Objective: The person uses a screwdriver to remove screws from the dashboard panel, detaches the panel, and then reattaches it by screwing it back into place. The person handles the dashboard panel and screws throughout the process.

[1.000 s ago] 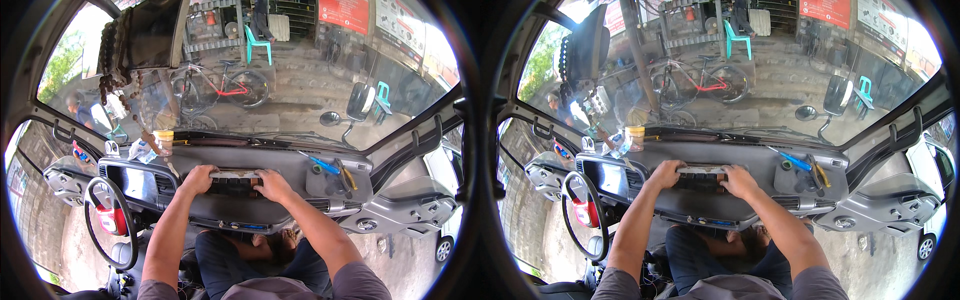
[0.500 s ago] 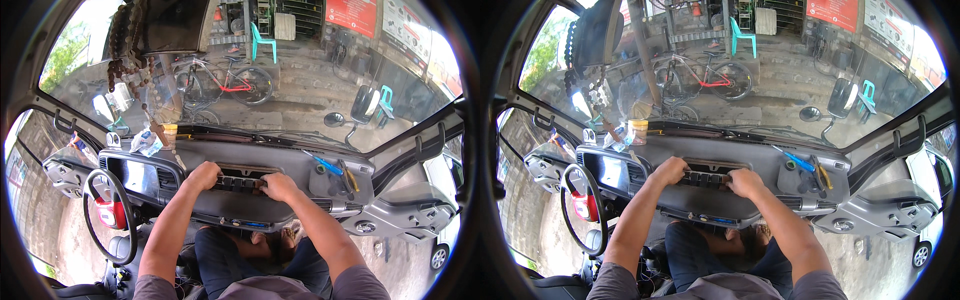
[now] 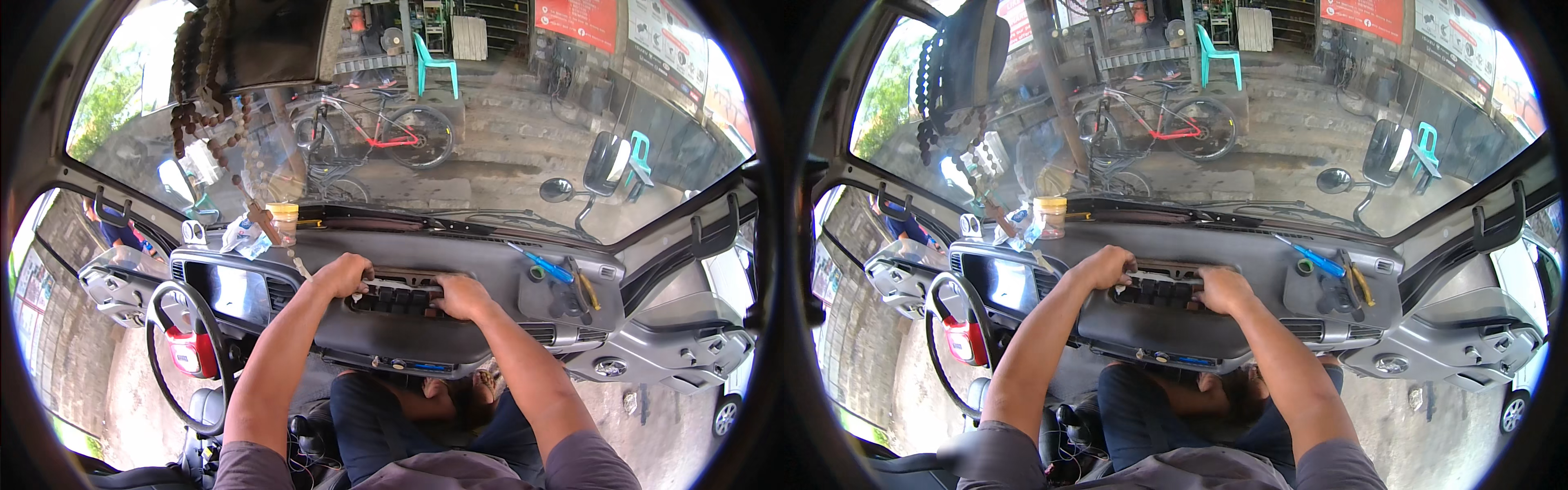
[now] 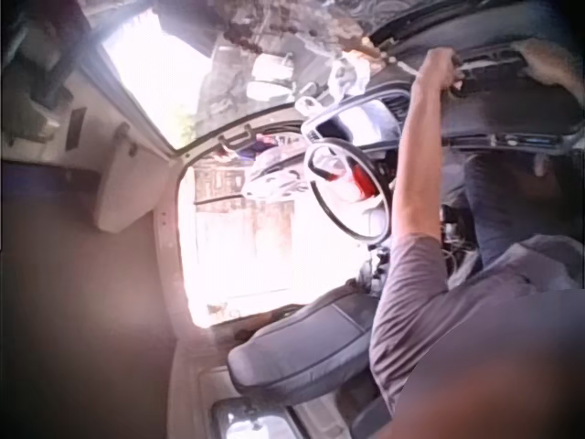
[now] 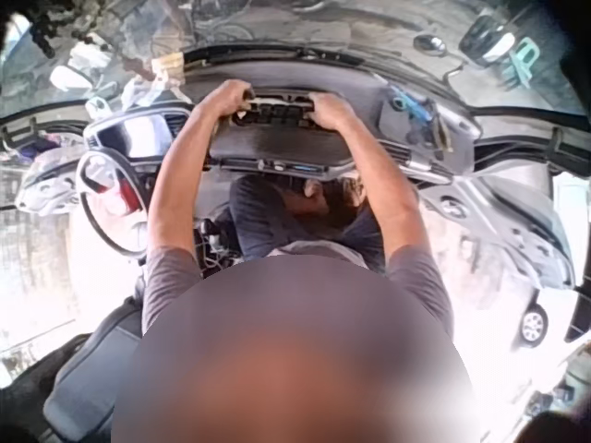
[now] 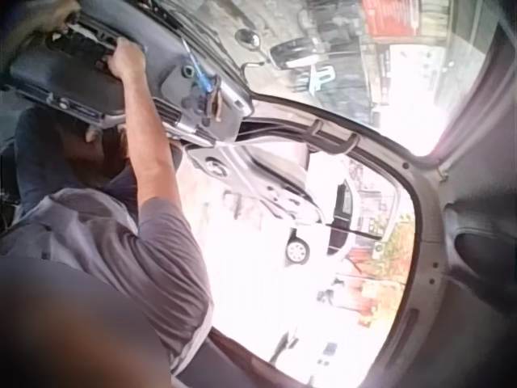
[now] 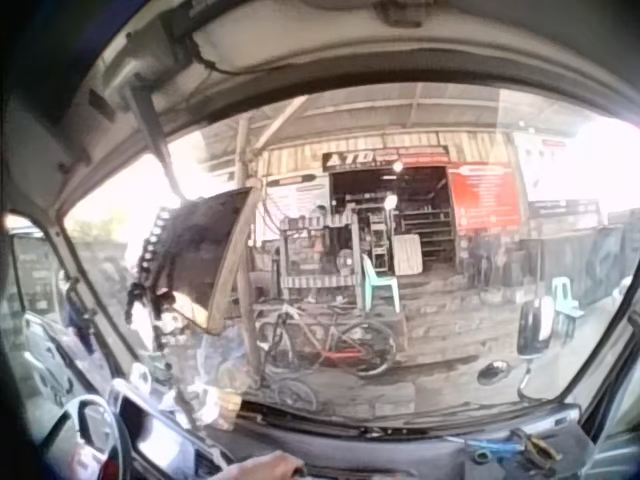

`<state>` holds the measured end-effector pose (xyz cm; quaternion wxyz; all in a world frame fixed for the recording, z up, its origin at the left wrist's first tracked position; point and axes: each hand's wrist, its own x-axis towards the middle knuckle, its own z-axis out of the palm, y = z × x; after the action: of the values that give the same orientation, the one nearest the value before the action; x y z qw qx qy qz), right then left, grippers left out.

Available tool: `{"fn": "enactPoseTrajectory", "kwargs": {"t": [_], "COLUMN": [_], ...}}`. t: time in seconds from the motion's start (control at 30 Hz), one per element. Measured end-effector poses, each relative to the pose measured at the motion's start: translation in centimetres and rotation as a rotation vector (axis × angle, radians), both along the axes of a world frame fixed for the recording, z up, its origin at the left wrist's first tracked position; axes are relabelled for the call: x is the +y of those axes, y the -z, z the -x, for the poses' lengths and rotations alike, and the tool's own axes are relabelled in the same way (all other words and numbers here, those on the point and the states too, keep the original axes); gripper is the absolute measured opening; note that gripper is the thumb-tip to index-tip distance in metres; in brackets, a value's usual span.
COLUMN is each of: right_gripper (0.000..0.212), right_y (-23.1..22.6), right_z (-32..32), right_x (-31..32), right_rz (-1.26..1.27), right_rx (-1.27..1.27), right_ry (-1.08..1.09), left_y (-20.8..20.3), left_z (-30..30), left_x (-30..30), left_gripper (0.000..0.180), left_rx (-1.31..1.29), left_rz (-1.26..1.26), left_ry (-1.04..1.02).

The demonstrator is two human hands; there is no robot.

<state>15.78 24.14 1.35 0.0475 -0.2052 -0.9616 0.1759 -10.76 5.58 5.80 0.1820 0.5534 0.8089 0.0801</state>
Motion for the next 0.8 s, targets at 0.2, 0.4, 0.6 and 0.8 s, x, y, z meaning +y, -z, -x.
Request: {"fn": "enactPoseTrajectory", "kwargs": {"t": [0.2,0.4,0.6,0.8], "right_gripper": [0.037,0.040,0.025,0.026], "right_y": [-0.3,0.1,0.5,0.4], "right_z": [-0.7,-1.2,-0.6,0.1], "right_x": [-1.7,-2.5,-2.5,-1.8], "right_rz": [-0.018,-0.018,-0.038,-0.053], "right_rx": [-0.104,-0.054,-0.062,-0.122], "right_ry": [0.079,0.142,0.141,0.083], "left_y": [-0.9,-0.4,1.0,1.7], "left_z": [-0.5,0.2,0.4,0.1], "left_x": [-0.1,-0.6,-0.2,-0.3], "left_gripper": [0.045,0.045,0.039,0.034], "left_rx": [0.001,-0.071,-0.118,-0.090], "left_rz": [0.052,-0.025,-0.095,-0.134], "left_ry": [0.014,0.030,-0.087,-0.147]}}
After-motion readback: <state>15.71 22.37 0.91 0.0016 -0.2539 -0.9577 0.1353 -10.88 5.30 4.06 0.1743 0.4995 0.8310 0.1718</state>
